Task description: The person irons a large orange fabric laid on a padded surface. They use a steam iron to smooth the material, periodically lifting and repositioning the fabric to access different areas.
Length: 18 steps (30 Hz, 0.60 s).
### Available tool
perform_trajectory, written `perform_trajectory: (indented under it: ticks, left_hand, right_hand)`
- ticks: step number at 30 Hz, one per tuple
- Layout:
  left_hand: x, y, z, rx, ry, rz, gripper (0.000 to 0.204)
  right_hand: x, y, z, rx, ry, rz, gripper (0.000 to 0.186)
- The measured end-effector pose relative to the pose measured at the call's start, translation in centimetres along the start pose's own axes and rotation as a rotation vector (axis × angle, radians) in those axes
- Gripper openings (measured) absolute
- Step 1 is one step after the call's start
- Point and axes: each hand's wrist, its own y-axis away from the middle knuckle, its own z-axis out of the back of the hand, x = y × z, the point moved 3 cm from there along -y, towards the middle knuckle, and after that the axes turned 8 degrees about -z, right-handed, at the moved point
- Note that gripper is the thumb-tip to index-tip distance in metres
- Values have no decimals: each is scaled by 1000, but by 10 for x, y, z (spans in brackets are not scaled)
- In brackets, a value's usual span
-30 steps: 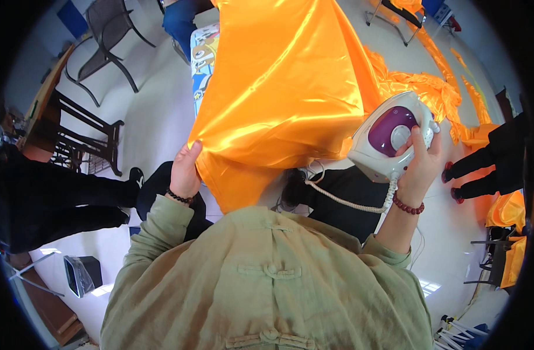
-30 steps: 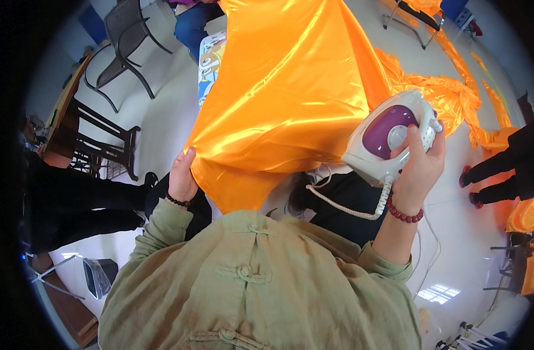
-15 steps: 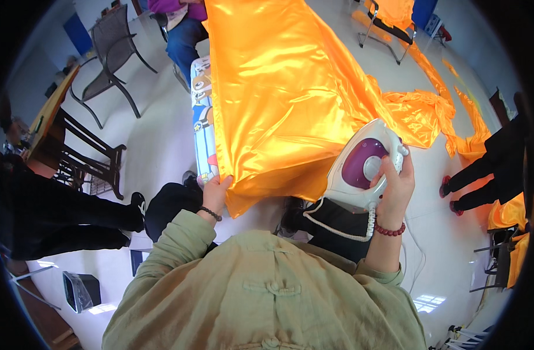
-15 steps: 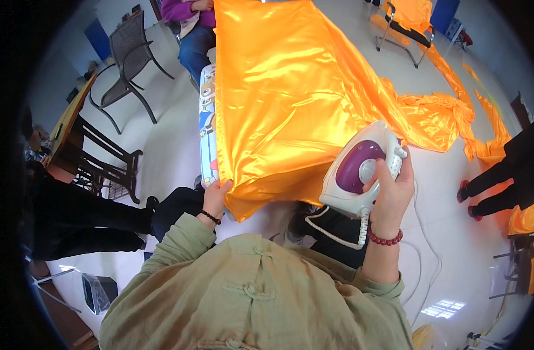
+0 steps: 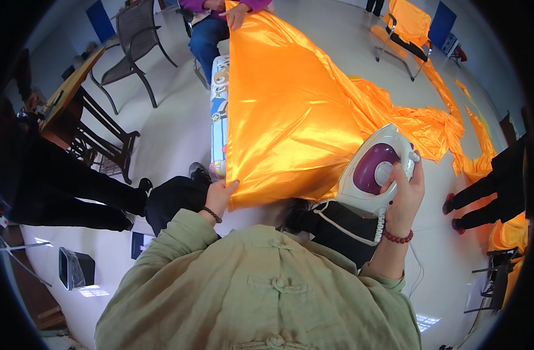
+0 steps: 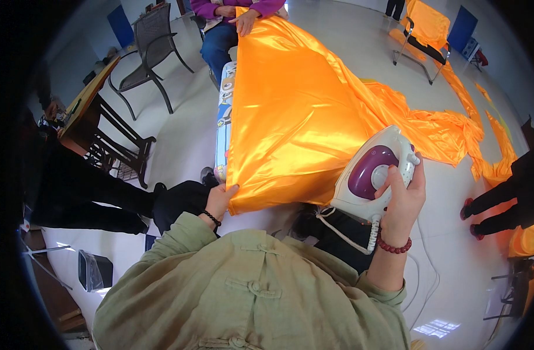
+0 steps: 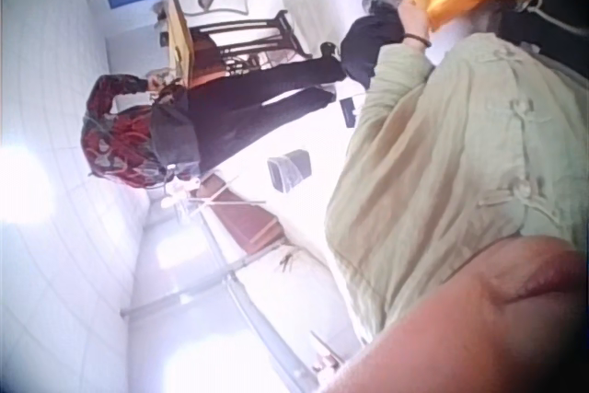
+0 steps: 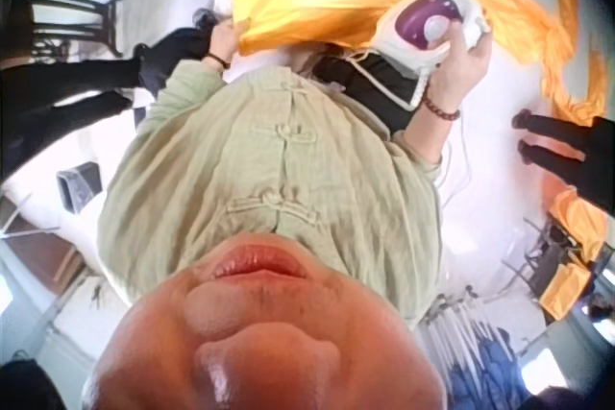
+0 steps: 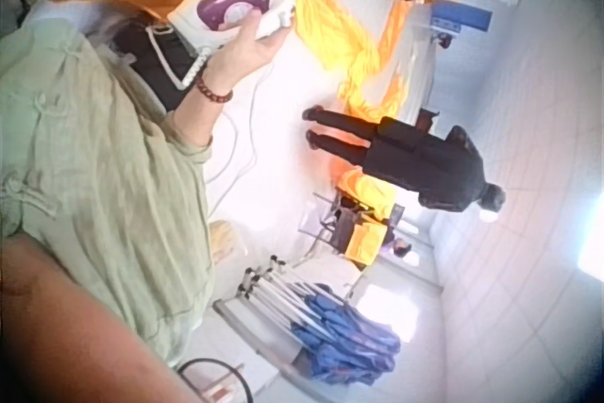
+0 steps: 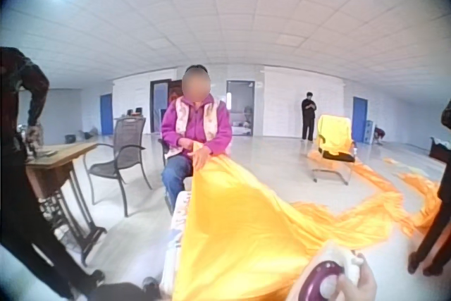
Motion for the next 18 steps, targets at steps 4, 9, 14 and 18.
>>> perform_trajectory:
  ticks: [4, 9, 14, 18]
  left_hand:
    - [44, -4, 13, 12, -120, 26, 24]
    - [89, -7, 13, -27, -146, -34, 31]
    - [103, 0, 19, 42, -341, -32, 43]
    - [97, 10, 23, 102, -373, -54, 44]
  right_hand:
    - [1, 1, -7, 47, 23, -39, 59]
    - [2, 7, -41, 154, 56, -79, 59]
    - [-6, 7, -105, 406, 70, -161, 63]
    - [-37, 2, -177, 633, 104, -197, 62]
